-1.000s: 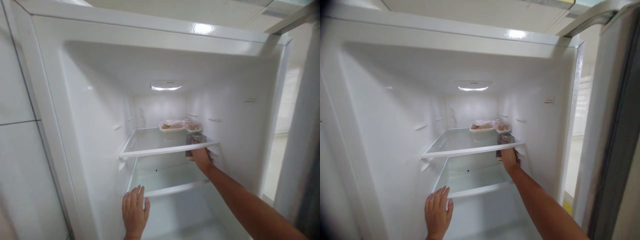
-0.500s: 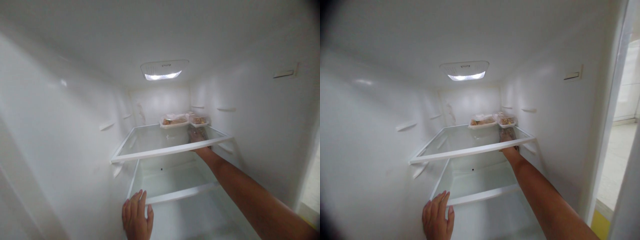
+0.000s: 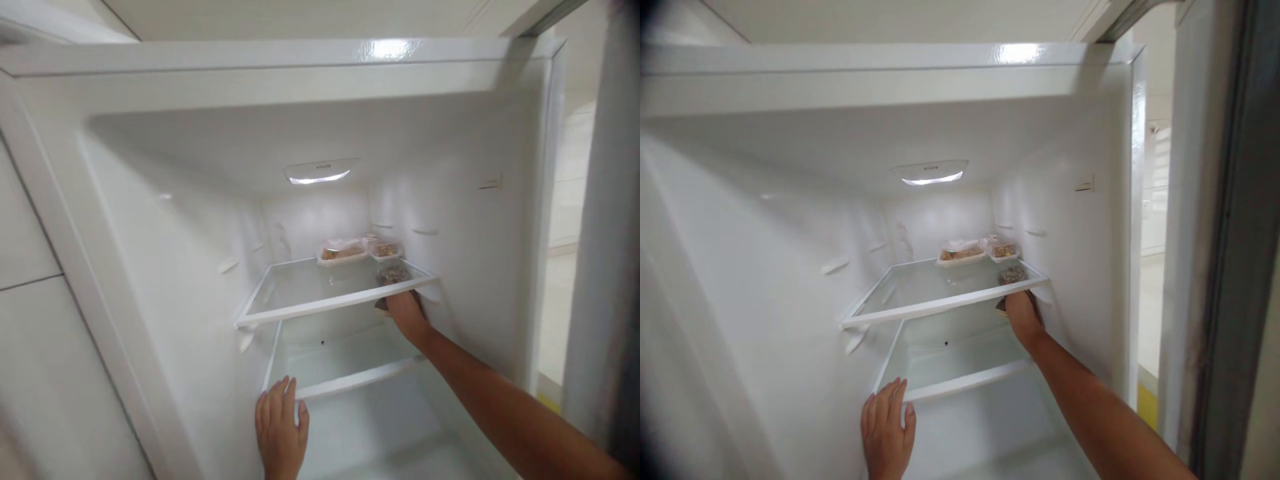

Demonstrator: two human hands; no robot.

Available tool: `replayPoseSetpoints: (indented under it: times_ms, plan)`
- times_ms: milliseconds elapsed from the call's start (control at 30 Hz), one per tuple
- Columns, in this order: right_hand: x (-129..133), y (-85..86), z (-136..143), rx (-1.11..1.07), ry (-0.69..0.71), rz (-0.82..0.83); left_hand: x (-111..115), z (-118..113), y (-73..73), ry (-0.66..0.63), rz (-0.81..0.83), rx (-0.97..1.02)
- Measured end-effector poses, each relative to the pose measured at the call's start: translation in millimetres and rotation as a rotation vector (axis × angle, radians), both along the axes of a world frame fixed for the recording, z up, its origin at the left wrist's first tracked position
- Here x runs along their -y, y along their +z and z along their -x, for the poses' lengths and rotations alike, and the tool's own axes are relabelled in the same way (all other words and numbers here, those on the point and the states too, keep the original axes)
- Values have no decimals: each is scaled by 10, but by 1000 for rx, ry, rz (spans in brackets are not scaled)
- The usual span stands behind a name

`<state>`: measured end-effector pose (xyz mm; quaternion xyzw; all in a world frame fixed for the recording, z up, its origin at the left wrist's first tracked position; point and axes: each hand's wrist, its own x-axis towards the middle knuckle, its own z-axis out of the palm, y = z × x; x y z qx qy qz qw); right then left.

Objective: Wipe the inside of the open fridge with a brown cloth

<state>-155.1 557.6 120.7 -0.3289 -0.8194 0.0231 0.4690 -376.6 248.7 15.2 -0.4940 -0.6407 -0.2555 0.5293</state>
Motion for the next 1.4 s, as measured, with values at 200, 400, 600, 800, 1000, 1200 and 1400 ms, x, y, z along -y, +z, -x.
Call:
replayPoseSetpoints:
  times_ms: [200, 400, 600, 800, 1000, 1200, 1400]
  plan:
    - [394, -38, -261, 314, -174, -213, 73, -54, 62, -28, 65, 48]
    - [708, -108, -486, 465, -343, -328, 124, -64, 95, -46, 106, 83]
    - [1142, -214, -831, 492, -481, -424, 151, -53, 106, -58, 129, 53]
    - [1452, -165, -999, 470, -492, -319, 181, -56, 129, -67, 131, 64]
    - [1736, -82, -1089, 315, -479, -178, 205, -55, 116, -86, 147, 87]
    - [1599, 16, -879, -130, -318, 201, 227, -86, 156, -51, 176, 113]
    - [1427, -179, -473, -1223, 196, 1011, 239, -50, 164, -174, 181, 330]
